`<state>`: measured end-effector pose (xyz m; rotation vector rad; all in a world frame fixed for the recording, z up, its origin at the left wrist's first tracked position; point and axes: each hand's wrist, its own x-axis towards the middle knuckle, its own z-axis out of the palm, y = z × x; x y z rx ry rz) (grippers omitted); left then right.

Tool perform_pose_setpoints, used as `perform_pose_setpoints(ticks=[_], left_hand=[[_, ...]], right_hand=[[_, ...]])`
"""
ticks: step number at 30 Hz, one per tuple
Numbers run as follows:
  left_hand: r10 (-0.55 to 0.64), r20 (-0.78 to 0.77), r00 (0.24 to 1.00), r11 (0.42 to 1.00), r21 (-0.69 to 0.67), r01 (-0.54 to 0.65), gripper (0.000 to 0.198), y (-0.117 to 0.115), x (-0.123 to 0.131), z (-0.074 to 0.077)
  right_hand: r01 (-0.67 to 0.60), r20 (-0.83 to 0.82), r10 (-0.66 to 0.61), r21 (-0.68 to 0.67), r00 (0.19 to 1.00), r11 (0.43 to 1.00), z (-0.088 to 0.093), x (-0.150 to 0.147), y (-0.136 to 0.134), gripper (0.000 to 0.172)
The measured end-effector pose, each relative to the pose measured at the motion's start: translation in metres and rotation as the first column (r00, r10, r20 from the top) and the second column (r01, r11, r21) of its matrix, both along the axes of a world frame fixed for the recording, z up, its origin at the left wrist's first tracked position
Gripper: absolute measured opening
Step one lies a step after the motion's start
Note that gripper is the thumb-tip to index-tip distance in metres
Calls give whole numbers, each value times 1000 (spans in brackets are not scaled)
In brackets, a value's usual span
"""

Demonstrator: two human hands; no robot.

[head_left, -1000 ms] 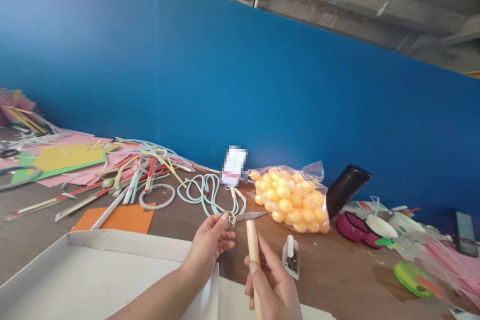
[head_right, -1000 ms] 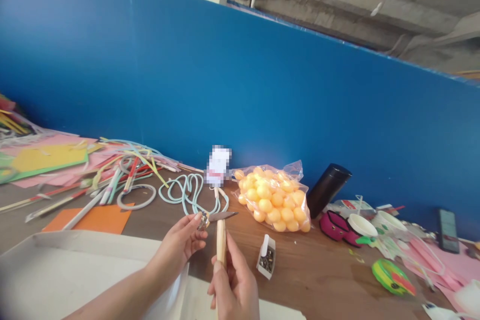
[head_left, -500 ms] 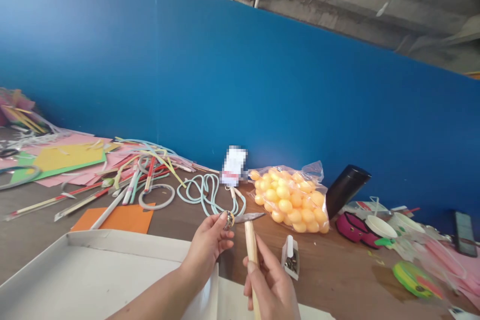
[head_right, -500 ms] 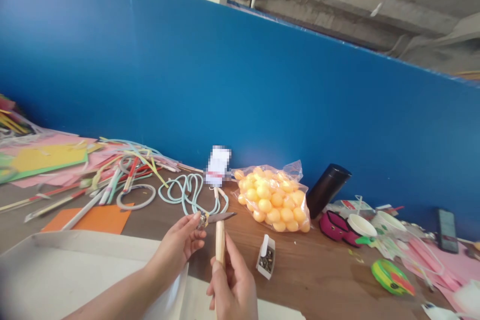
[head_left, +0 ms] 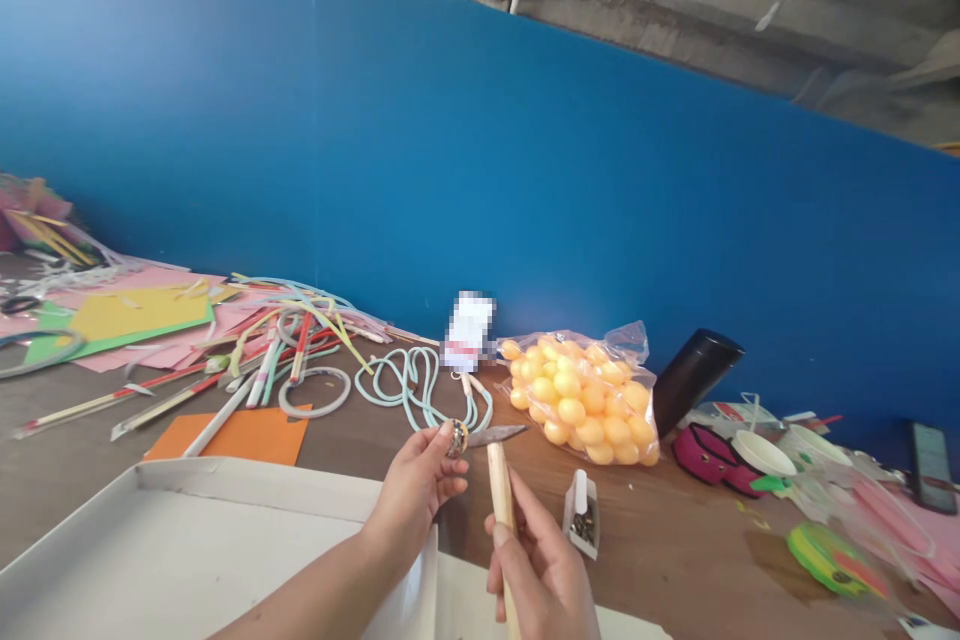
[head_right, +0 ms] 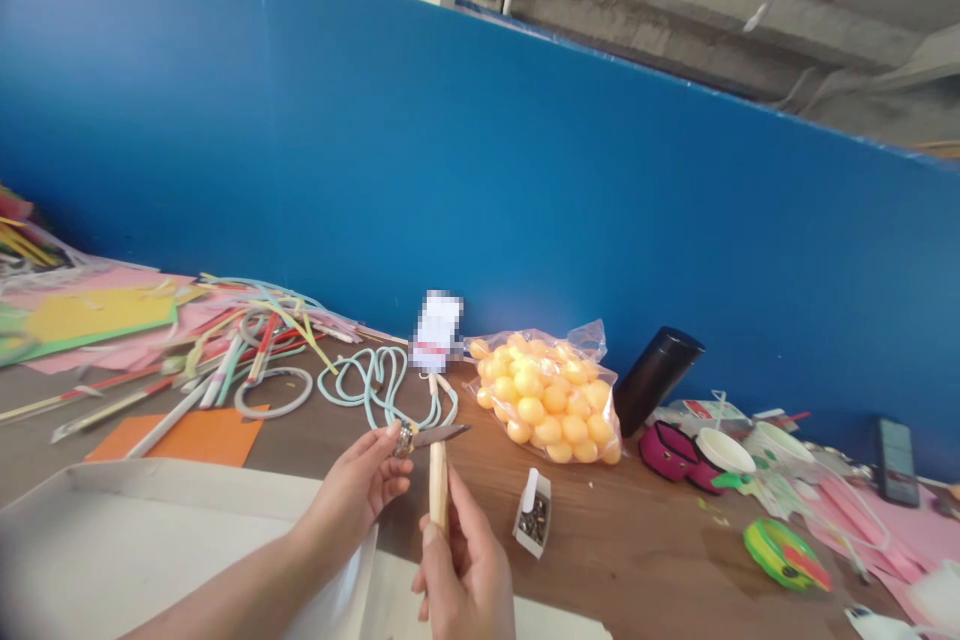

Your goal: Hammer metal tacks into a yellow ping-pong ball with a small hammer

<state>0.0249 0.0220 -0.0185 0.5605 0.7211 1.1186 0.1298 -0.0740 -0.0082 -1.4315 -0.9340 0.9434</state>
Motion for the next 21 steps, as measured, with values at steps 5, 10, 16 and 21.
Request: perform_pose_setpoints(ticks=[5, 10, 16, 21], left_hand=[[2, 18, 1000, 1000, -14, -1, 21, 1, 0, -1], [15, 25, 1000, 1000, -6, -15, 20, 1, 1, -2], [-7, 51, 999, 1000, 7, 7, 18, 0, 0, -1], [-30, 80, 996, 999, 31, 28, 18, -1, -1, 1]], right_hand=[[17, 20, -16, -18, 1000, 1000, -1, 0, 1, 68], [51, 1, -51, 19, 999, 999, -2, -1, 1, 72], [66, -11, -66, 33, 998, 997, -1, 0, 1, 71], [146, -74, -142, 56, 987, 988, 5, 2, -1, 76]])
